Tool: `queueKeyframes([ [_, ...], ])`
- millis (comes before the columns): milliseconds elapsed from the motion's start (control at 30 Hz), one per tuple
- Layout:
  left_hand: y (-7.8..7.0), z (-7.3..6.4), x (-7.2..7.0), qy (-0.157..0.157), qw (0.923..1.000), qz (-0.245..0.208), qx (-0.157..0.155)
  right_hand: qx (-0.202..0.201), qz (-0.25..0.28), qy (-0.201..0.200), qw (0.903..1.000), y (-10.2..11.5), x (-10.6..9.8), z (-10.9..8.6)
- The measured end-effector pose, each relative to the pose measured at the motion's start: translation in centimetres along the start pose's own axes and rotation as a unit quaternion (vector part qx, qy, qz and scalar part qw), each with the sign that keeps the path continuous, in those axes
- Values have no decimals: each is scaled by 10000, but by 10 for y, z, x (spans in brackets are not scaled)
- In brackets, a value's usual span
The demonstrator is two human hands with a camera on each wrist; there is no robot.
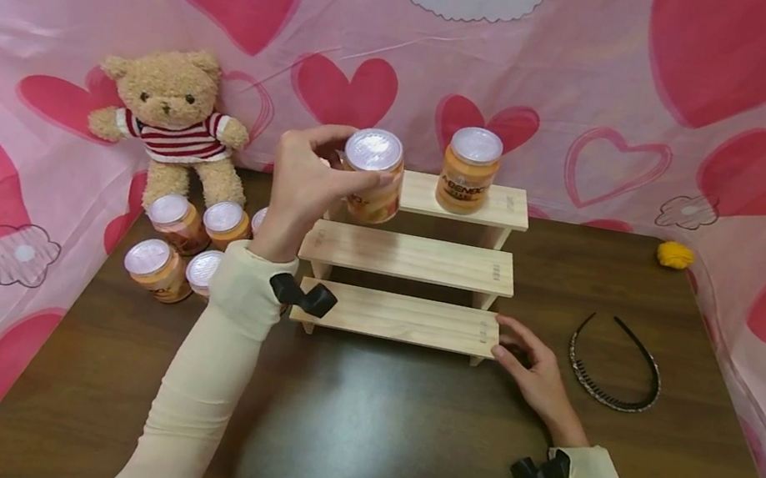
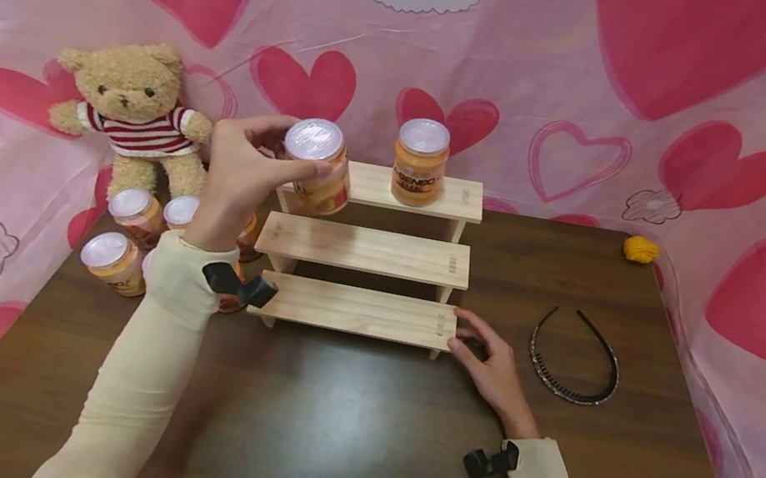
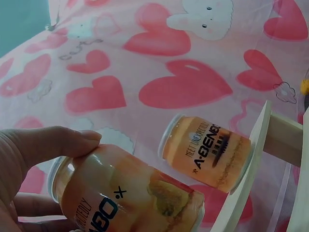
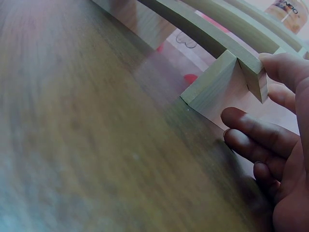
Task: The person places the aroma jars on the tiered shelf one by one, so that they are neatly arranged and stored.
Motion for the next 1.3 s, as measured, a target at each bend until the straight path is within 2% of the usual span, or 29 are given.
queueKeyframes([
  [267, 11, 18, 20, 148, 9997, -63, -169, 11, -25, 2, 10000, -1, 0, 0],
  [567, 28, 31, 31, 58, 9983, 232, -537, 93, 2, 54, 9999, 2, 1, 0],
  [900, 38, 40, 39, 34, 9980, 434, -462, 96, -73, 44, 9999, 0, 1, 1],
  [1300, 42, 39, 40, 199, 9959, 795, -388, 172, -94, 51, 9998, -2, 0, 0],
])
Point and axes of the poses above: each hand's wrist, its own z-axis towards the middle knuckle, its own x-axis out of the palm, y = z × x, the point moved 9 cm from there along z, towards the middle knuckle, and after that the axes turned 15 degrees about -z, right-handed, at the moved point
